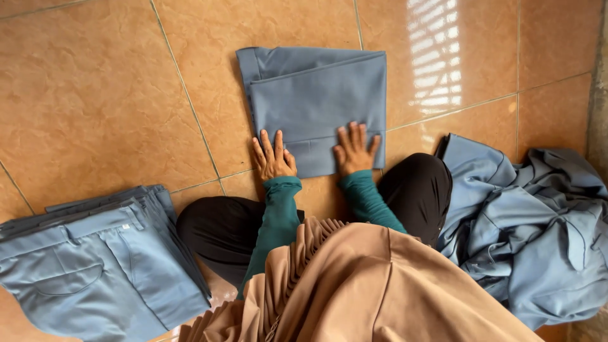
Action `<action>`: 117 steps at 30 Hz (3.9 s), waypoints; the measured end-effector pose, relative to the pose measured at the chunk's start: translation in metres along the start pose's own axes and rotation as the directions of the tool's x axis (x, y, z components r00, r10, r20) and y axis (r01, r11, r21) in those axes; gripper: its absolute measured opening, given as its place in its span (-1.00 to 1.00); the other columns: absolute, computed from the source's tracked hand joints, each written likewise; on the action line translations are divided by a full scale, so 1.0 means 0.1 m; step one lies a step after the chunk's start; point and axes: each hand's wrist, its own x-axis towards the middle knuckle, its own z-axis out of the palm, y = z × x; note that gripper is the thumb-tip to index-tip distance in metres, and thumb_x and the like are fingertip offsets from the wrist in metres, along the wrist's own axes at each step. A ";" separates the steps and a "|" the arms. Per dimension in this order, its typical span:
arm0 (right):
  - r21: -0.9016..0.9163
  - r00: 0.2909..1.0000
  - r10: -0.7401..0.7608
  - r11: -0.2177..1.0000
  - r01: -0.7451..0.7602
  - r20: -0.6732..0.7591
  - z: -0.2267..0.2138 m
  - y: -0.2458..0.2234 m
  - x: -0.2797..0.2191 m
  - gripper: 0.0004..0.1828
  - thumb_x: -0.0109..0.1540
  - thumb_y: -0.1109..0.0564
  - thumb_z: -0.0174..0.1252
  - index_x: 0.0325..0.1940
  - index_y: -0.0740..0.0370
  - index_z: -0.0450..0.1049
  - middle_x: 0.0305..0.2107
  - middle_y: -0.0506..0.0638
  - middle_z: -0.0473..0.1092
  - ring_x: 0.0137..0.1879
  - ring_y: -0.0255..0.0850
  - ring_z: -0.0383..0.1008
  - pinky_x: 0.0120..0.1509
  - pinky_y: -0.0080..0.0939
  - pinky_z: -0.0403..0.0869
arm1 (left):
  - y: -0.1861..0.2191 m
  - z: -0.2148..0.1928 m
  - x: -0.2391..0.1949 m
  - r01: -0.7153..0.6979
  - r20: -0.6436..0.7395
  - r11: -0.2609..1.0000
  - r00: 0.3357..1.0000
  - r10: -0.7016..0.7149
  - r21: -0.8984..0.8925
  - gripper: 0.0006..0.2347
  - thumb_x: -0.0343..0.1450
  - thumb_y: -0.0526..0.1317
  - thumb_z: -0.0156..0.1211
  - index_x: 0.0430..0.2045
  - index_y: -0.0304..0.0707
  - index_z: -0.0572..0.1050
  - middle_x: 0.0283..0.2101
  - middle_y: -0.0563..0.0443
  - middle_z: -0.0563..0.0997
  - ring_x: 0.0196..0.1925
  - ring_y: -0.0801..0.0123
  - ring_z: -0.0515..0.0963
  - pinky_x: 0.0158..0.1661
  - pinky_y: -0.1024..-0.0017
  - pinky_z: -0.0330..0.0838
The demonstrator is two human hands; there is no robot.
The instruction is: The person sits on a tiled floor and folds several pairs of light blue trousers by hand. They smooth the fabric, fold the legs together, and fold the pants into neat rectangles, stacking them as they finish.
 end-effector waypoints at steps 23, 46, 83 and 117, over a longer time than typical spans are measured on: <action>0.006 0.806 0.273 0.946 -0.324 0.526 -0.65 0.34 0.19 0.12 0.18 -0.48 0.11 0.65 -0.45 -0.37 0.61 -0.11 -0.50 0.69 -0.02 -0.53 0.60 0.56 -0.33 | -0.23 0.44 0.11 0.794 0.592 0.597 0.537 -0.602 -0.113 0.00 0.32 -0.08 0.47 0.52 0.20 -0.28 0.48 -0.39 0.14 0.48 -0.12 0.26 0.41 0.15 0.27; 0.758 0.752 0.117 -0.189 -0.625 0.649 1.33 -0.12 -1.06 -0.45 0.04 0.15 0.49 0.12 0.25 0.60 0.01 0.32 0.50 0.19 0.45 0.42 0.22 0.43 0.38 | 1.21 -2.30 0.88 0.352 0.533 -0.410 0.669 -0.519 -0.841 -0.25 0.38 -0.30 0.43 0.47 0.00 0.11 0.16 -0.26 0.37 0.14 0.04 0.43 0.04 0.13 0.39; 0.152 0.902 0.173 0.956 -0.250 0.396 -0.08 -0.10 0.17 -0.29 0.47 -0.37 -0.47 0.67 -0.19 -0.24 0.61 -0.07 -0.32 0.67 -0.02 -0.51 0.58 0.47 -0.47 | -0.29 0.15 0.28 -0.044 0.601 0.961 0.788 -0.134 0.273 -0.49 0.60 0.24 -0.40 0.50 0.38 -0.07 0.61 0.08 -0.24 0.63 0.11 -0.35 0.44 -0.27 -0.49; 0.547 0.594 0.392 0.238 -0.803 0.702 0.40 1.15 -0.66 -0.84 0.21 0.13 0.46 -0.16 0.07 0.62 -0.42 -0.03 0.54 -0.51 -0.21 0.55 -0.55 -0.22 0.58 | -1.50 0.66 -0.37 0.590 0.807 0.759 0.287 -0.516 0.276 -0.80 0.29 0.06 0.40 -0.23 0.44 0.67 -0.12 0.33 0.72 0.05 0.45 0.67 0.11 0.49 0.54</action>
